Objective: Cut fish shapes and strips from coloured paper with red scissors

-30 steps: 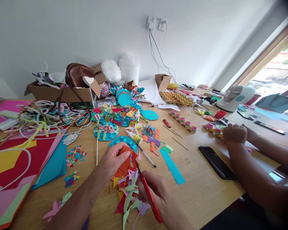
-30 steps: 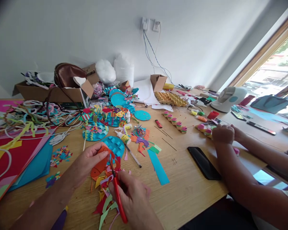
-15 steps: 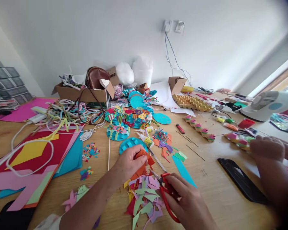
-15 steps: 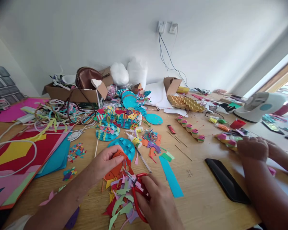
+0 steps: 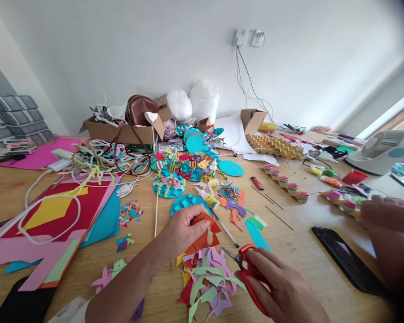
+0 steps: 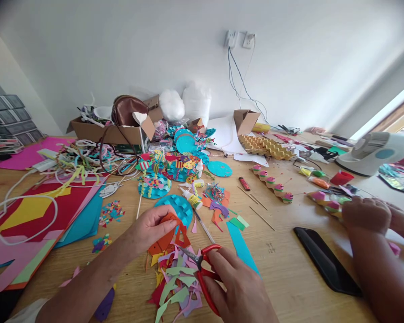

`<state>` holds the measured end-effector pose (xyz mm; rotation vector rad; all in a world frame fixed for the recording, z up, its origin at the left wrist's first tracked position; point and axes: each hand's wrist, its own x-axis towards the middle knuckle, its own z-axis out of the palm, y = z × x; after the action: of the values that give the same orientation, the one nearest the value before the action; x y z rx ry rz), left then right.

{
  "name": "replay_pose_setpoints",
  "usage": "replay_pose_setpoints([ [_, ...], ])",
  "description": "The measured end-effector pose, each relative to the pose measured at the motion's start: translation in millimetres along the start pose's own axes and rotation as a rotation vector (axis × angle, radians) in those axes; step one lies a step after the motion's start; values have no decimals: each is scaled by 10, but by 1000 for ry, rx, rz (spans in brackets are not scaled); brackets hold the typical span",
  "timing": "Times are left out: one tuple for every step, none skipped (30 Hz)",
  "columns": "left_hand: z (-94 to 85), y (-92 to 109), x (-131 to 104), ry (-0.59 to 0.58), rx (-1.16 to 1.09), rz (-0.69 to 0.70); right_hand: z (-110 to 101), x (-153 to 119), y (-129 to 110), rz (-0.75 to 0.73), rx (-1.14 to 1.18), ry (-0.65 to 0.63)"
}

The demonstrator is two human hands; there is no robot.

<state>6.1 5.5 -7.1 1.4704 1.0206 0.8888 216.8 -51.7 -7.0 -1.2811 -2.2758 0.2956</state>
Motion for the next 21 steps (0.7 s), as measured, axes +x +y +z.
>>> replay_pose_setpoints([
  [1, 8, -8, -4, 3, 1, 1, 3, 8, 1, 0, -9],
  [2, 16, -16, -9, 5, -1, 1, 5, 17, 1, 1, -13],
  [4, 24, -23, -15, 6, -4, 0, 4, 26, -2, 1, -11],
  [7, 30, -30, -19, 8, -7, -2, 2, 35, -9, -3, -6],
  [8, 35, -36, -19, 15, -6, -6, -2, 44, -22, -10, 5],
  [10, 38, -41, -15, 28, -1, -13, -7, 55, -35, -20, 24],
  [10, 38, -43, -8, 38, 5, -21, -13, 65, -45, -34, 52],
  [8, 38, -44, -4, 45, 9, -31, -19, 75, -52, -48, 86],
  [6, 37, -41, 0, 46, 11, -44, -24, 82, -58, -62, 121],
  [1, 35, -36, 6, 42, 10, -60, -28, 86, -64, -71, 151],
  [-4, 35, -29, 11, 31, 6, -79, -30, 84, -72, -73, 174],
  [-11, 36, -20, 18, 14, -3, -100, -29, 76, -82, -63, 184],
  [-18, 39, -12, 24, -10, -15, -121, -24, 59, -93, -44, 182],
  [-25, 44, -5, 30, -42, -30, -139, -15, 34, -95, -20, 172],
  [-32, 52, -1, 30, -84, -50, -150, -3, 1, -84, 10, 155],
  [-37, 63, 0, 30, -129, -70, -150, 13, -38, -59, 45, 130],
  [-41, 76, -4, 33, -174, -87, -136, 31, -82, -20, 83, 101],
  [-43, 90, -12, 41, -211, -101, -106, 51, -127, 28, 132, 58],
  [-43, 106, -22, 59, -238, -110, -61, 71, -171, 70, 194, 9],
  [-41, 122, -33, 81, -259, -119, -3, 91, -213, 120, 265, -33],
  [-36, 138, -45, 104, -267, -123, 64, 110, -251, 170, 339, -80],
])
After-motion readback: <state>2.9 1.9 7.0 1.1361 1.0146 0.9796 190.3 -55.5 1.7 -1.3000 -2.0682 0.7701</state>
